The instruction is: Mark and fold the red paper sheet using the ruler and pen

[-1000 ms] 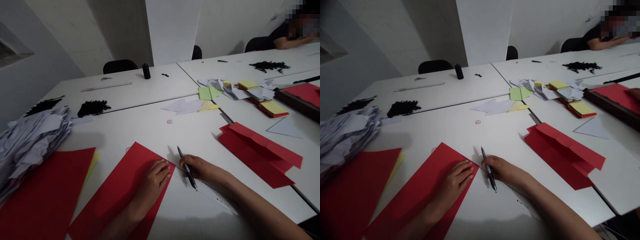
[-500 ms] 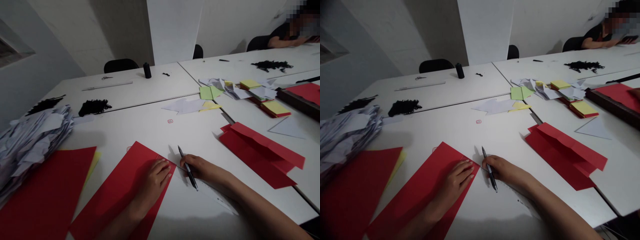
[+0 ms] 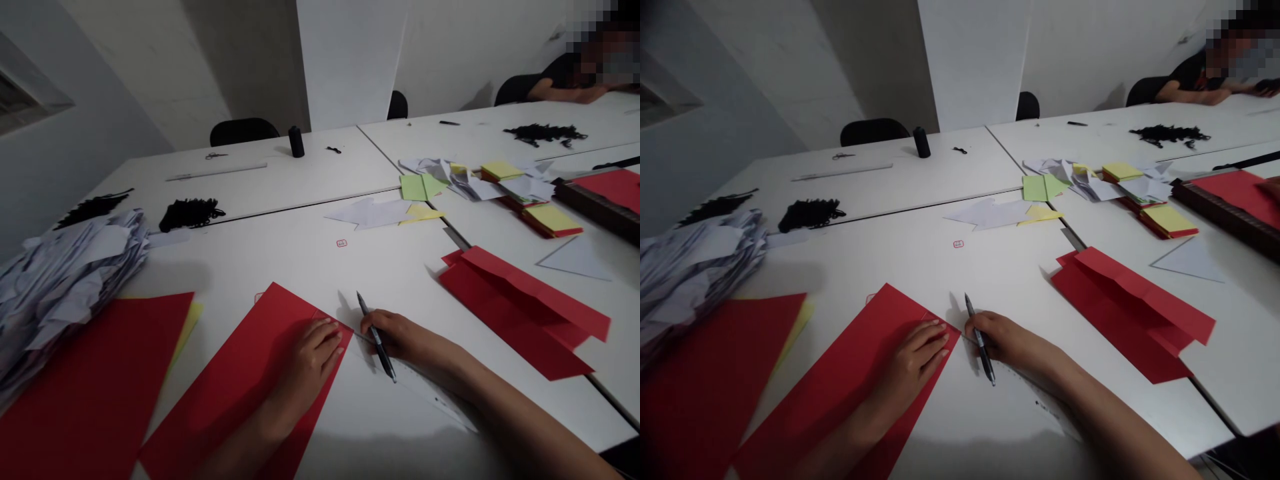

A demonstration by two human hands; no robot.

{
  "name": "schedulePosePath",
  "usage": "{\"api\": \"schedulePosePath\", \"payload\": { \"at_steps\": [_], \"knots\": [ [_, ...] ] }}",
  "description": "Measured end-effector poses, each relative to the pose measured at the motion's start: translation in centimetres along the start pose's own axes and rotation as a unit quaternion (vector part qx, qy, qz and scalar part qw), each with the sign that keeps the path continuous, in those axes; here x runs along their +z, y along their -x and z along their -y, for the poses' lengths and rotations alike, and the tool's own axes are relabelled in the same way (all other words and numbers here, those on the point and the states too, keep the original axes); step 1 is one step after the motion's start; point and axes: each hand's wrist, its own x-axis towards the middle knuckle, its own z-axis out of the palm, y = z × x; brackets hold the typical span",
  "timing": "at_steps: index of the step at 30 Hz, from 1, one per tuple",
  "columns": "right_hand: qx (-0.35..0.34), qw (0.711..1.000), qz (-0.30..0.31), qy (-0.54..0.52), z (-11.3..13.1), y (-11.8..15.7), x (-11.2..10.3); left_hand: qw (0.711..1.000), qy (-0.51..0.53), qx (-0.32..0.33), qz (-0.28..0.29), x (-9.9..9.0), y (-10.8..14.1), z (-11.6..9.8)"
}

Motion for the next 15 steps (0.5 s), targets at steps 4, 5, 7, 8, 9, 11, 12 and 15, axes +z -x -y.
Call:
{"api": "schedulePosePath", "payload": {
  "at_steps": [4, 5, 7, 8, 9, 11, 12, 15],
  "knots": [
    [0.006, 1.0, -0.002, 0.009, 0.04, -0.07, 0.11, 0.997, 0.07, -0.032, 0.003, 0.04, 0.16, -0.03],
    [0.005, 1.0, -0.004, 0.01, 0.03, -0.1, 0.15, 0.994, 0.103, -0.044, 0.005, 0.05, 0.22, -0.01],
    [0.001, 1.0, -0.01, 0.011, -0.03, -0.13, 0.24, 0.984, 0.163, -0.063, 0.011, 0.06, 0.3, 0.01],
    [0.002, 1.0, -0.011, 0.009, -0.06, -0.12, 0.28, 0.98, 0.186, -0.07, 0.015, 0.07, 0.31, 0.01],
    [0.007, 1.0, -0.011, 0.002, -0.08, -0.1, 0.31, 0.976, 0.202, -0.075, 0.017, 0.08, 0.3, 0.01],
    [0.025, 0.999, -0.009, -0.03, -0.05, 0.02, 0.31, 0.975, 0.209, -0.074, 0.02, 0.13, 0.23, 0.03],
    [0.036, 0.998, -0.014, -0.051, 0.02, 0.11, 0.25, 0.976, 0.204, -0.07, 0.017, 0.17, 0.18, 0.05],
    [0.041, 0.989, -0.072, -0.122, 0.49, 0.21, -0.26, 0.979, 0.194, -0.058, 0.009, 0.28, 0.08, 0.15]
  ]
}}
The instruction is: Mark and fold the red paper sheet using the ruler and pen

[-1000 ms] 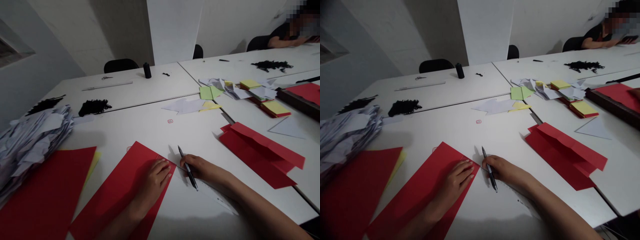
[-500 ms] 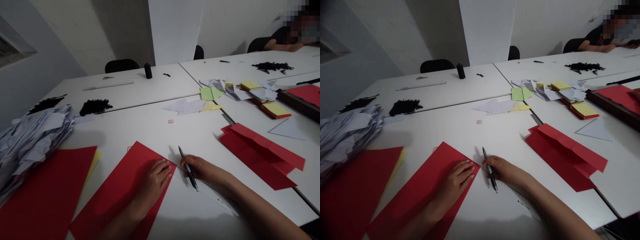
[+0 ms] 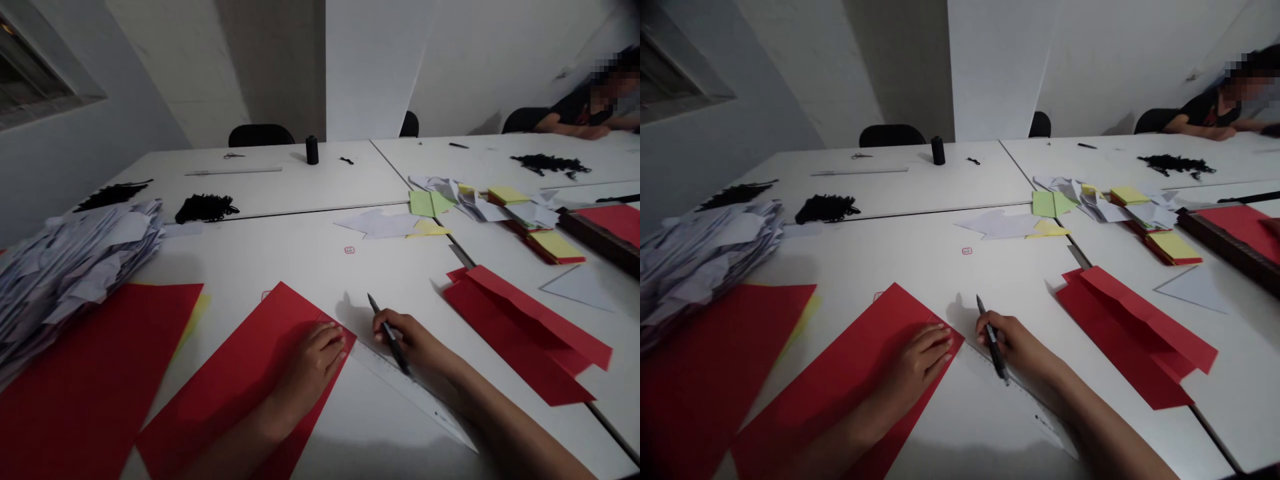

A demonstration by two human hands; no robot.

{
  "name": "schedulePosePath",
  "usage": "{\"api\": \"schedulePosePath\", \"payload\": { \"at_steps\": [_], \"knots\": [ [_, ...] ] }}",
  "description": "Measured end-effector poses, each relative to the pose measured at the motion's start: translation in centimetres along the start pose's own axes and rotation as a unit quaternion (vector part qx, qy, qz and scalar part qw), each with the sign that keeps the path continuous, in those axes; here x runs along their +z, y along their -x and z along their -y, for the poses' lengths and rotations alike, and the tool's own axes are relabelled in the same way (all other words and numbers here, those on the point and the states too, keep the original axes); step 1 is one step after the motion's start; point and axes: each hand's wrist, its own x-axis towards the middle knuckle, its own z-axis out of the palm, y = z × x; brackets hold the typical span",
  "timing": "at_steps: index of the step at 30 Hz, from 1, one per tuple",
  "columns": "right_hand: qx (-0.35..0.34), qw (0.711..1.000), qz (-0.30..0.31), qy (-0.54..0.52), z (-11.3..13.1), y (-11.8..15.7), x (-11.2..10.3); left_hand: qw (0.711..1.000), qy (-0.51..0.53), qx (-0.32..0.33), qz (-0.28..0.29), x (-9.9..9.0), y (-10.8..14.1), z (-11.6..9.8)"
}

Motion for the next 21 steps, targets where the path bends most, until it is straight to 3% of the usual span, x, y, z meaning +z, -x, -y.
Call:
{"api": "schedulePosePath", "payload": {
  "at_steps": [5, 13, 21],
  "knots": [
    [-0.037, 0.992, -0.078, -0.092, 1.4, -2.4, -0.6, 0.988, -0.14, 0.062, -0.009, 0.0, 0.1, -0.1],
    [-0.019, 0.999, -0.01, -0.05, 0.3, -10.1, 2.3, 0.953, -0.273, 0.127, -0.013, 0.0, 0.1, -0.9],
    [-0.051, 0.998, -0.018, -0.038, -1.5, -11.2, 3.1, 0.936, -0.32, 0.142, -0.039, 0.0, 0.2, 0.1]
  ]
}}
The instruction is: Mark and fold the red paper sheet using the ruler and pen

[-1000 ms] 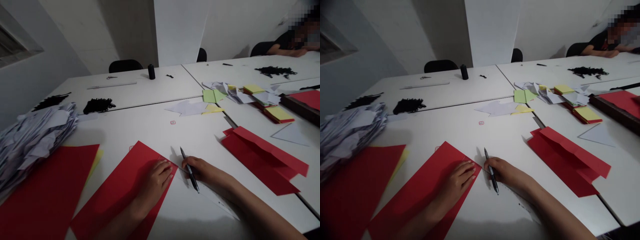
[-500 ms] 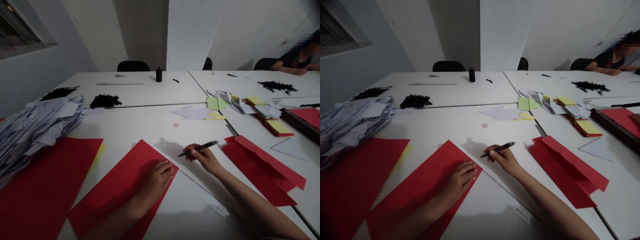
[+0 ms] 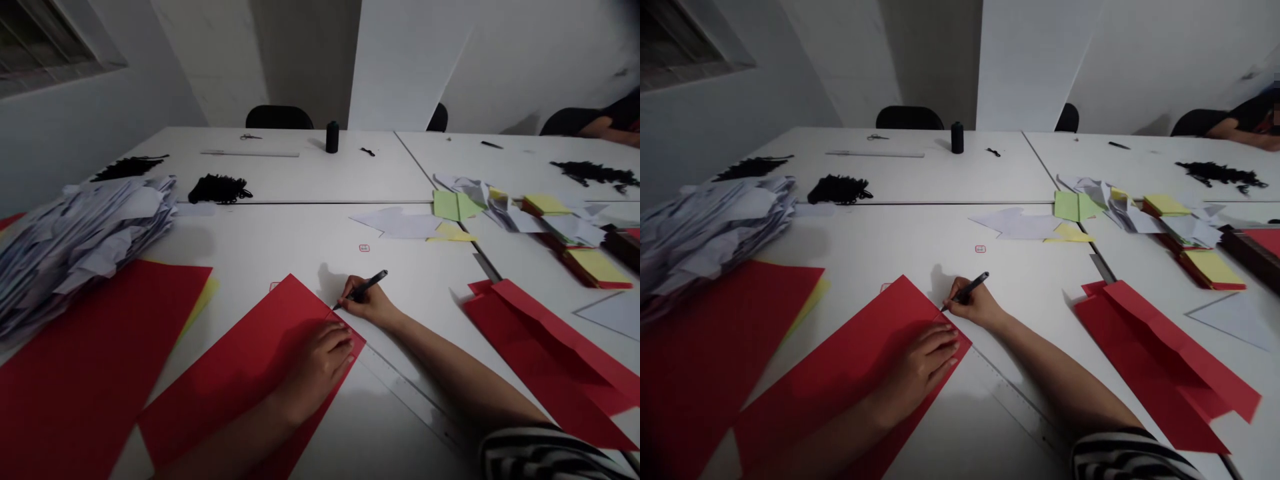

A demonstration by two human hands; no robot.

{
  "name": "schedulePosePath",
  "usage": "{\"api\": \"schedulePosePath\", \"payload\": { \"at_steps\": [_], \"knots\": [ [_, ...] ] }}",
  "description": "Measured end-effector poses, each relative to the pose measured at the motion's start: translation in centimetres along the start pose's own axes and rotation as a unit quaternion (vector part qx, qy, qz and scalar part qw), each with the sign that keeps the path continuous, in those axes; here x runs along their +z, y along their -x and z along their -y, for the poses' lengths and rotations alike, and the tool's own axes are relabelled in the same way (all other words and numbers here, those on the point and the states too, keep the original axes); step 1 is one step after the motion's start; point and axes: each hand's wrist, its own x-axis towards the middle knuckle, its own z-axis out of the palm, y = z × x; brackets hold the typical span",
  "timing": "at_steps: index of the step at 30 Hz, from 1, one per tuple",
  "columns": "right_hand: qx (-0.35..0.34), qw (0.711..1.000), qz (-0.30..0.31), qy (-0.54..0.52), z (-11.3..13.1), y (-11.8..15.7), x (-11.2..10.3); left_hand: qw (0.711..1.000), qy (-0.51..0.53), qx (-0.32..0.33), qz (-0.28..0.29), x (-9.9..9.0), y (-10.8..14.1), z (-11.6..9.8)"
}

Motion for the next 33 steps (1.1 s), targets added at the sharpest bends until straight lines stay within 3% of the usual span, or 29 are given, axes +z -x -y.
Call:
{"api": "schedulePosePath", "payload": {
  "at_steps": [18, 33],
  "knots": [
    [-0.013, 0.999, 0.015, 0.04, 0.01, -0.03, -0.17, 0.997, 0.073, -0.037, 0.007, 0.14, -0.2, -0.14],
    [-0.012, 0.999, 0.01, 0.048, -0.07, 0.04, -0.15, 0.999, -0.031, 0.025, -0.007, -0.16, -0.42, -0.68]
  ]
}}
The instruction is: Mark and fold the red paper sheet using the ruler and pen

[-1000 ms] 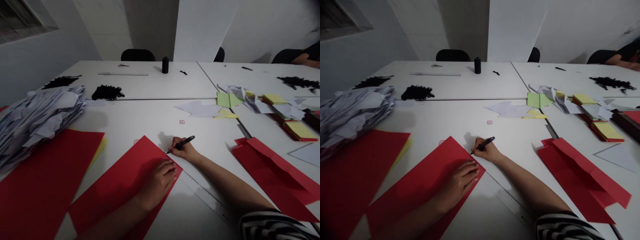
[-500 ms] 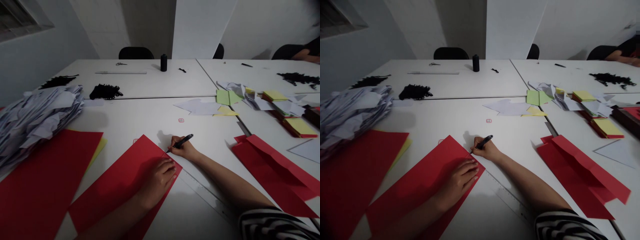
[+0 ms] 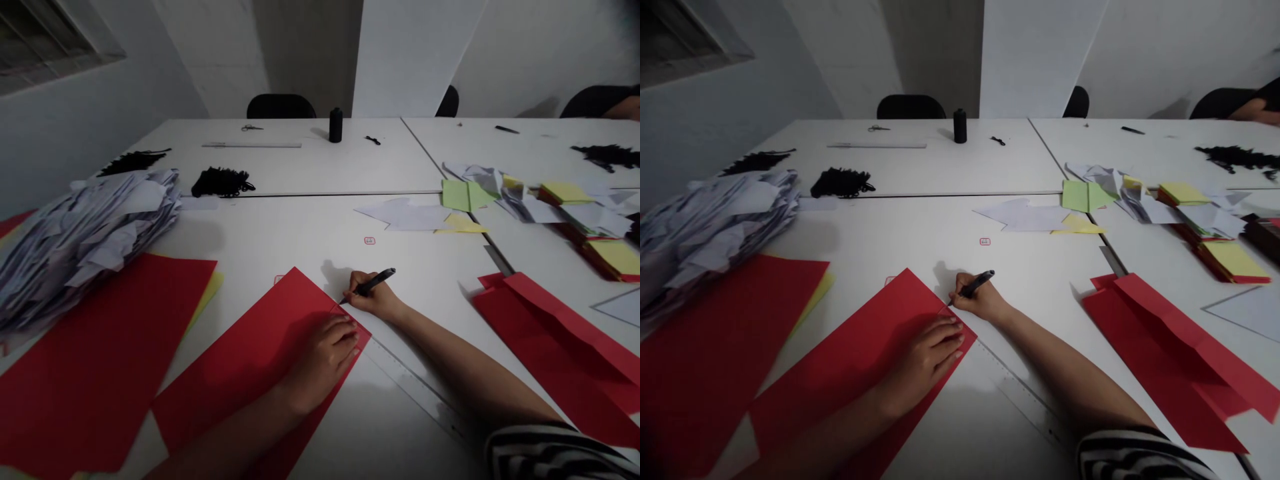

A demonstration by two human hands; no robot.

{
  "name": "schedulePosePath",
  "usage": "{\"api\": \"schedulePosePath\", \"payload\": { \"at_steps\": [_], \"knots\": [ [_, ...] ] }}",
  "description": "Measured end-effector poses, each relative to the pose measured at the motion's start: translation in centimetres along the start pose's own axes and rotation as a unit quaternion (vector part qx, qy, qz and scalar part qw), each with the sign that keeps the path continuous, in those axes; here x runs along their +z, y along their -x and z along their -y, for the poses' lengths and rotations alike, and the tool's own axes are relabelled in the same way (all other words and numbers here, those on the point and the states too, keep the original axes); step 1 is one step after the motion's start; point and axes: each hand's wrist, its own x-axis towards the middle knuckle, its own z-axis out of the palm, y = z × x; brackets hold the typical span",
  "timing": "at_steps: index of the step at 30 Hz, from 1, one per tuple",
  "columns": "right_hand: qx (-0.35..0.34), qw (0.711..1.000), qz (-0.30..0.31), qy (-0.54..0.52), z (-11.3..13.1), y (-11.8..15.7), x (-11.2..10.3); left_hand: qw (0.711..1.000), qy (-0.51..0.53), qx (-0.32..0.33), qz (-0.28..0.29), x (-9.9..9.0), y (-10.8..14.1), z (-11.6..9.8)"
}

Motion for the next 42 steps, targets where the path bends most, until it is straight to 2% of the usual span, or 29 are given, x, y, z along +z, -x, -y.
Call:
{"api": "schedulePosePath", "payload": {
  "at_steps": [6, 12, 15, 18, 21, 23, 26, 28, 30, 33, 37, 42],
  "knots": [
    [0.001, 1.0, 0.006, -0.012, -0.5, 0.2, 0.2, 1.0, -0.006, -0.006, 0.002, -0.2, 0.0, -0.5],
    [0.021, 0.995, -0.072, -0.072, -1.1, -0.1, -0.1, 0.998, -0.051, 0.027, -0.003, -0.2, 0.6, -0.7],
    [0.018, 0.995, -0.059, -0.081, -0.5, -0.3, 0.2, 0.997, -0.074, 0.029, -0.016, 0.3, 0.9, -0.5],
    [0.005, 1.0, -0.02, -0.02, 1.0, 0.6, 0.6, 0.996, -0.077, 0.031, -0.013, 0.2, 0.7, -0.4],
    [-0.042, 0.995, 0.037, 0.079, 2.5, 3.6, 0.5, 1.0, -0.022, 0.02, 0.004, -1.9, 0.3, -0.6],
    [-0.065, 0.984, 0.049, 0.158, 3.2, 6.5, -0.1, 0.999, -0.006, -0.016, -0.042, -4.6, 0.2, -0.7],
    [-0.045, 0.962, 0.013, 0.271, 3.5, 11.5, -1.0, 0.993, -0.035, -0.041, -0.11, -9.3, 0.8, 0.2],
    [-0.035, 0.946, -0.01, 0.322, 3.1, 14.7, -1.3, 0.989, -0.072, -0.063, -0.109, -11.7, 2.0, 1.4],
    [-0.047, 0.929, -0.027, 0.365, 2.4, 17.2, -1.4, 0.986, -0.111, -0.091, -0.089, -13.1, 3.7, 2.7],
    [-0.066, 0.903, -0.046, 0.423, 1.3, 19.6, -1.1, 0.98, -0.157, -0.111, -0.041, -13.4, 6.2, 4.5],
    [-0.058, 0.885, -0.053, 0.46, 1.0, 20.2, -0.8, 0.977, -0.17, -0.127, 0.012, -12.8, 8.3, 6.1],
    [-0.06, 0.87, -0.046, 0.488, 1.2, 19.9, -1.3, 0.974, -0.185, -0.134, 0.009, -12.8, 9.7, 6.9]
  ]
}}
